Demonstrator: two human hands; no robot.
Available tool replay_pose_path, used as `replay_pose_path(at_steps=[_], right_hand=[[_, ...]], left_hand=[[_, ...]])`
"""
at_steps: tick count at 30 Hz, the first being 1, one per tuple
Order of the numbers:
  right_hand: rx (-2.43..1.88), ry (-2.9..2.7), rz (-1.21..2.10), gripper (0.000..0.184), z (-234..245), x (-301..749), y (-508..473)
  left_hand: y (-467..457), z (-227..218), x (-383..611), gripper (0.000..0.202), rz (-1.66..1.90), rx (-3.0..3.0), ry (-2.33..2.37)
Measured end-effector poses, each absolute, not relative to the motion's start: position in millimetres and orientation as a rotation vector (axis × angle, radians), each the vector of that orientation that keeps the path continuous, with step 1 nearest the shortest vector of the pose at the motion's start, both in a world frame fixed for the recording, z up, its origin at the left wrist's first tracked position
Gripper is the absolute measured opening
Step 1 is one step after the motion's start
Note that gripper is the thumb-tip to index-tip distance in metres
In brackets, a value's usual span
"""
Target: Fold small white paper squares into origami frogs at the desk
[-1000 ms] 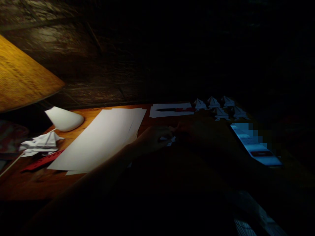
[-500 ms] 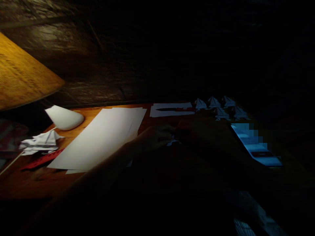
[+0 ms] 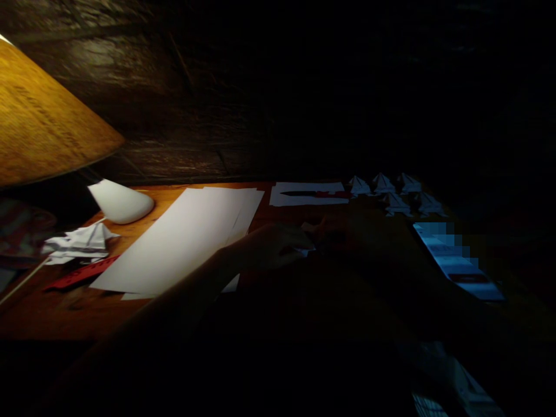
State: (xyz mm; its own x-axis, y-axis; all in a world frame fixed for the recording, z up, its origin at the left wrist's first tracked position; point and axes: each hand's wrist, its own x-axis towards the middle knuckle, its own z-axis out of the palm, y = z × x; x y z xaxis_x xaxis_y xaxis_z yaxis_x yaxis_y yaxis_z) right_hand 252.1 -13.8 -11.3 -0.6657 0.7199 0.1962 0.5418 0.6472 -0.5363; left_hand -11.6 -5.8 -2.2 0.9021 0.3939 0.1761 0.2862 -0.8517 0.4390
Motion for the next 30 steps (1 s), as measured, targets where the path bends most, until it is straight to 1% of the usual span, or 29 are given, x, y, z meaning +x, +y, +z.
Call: replay_pose_path(at_steps=[2, 6, 9, 13, 19, 27, 30], right_hand=[[-0.981, -2.494, 0.617, 0.019, -11, 252, -13], [-1.021, -2.562, 0.578, 0.019, -4, 251, -16], [-1.060, -2.604, 0.543, 0.021, -1, 251, -18], [-1.001, -2.606, 0.559, 0.020, -2, 252, -16], [-0.945, -2.548, 0.635, 0.016, -8, 252, -14], [-0.873, -2.496, 0.708, 0.010, -19, 255, -9], [-0.846, -2.471, 0.743, 0.012, -19, 256, -9]], left_hand=[[-7, -1, -11, 0.036, 0.360, 2.657, 0.514], [-9, -2, -10, 0.028, 0.340, 2.675, 0.536], [-10, -2, -8, 0.026, 0.333, 2.701, 0.563], [-12, -2, -8, 0.025, 0.313, 2.712, 0.576], [-15, 0, -10, 0.027, 0.312, 2.690, 0.614], [-8, -1, -19, 0.043, 0.273, 2.588, 0.461], [-4, -2, -22, 0.040, 0.282, 2.564, 0.455]])
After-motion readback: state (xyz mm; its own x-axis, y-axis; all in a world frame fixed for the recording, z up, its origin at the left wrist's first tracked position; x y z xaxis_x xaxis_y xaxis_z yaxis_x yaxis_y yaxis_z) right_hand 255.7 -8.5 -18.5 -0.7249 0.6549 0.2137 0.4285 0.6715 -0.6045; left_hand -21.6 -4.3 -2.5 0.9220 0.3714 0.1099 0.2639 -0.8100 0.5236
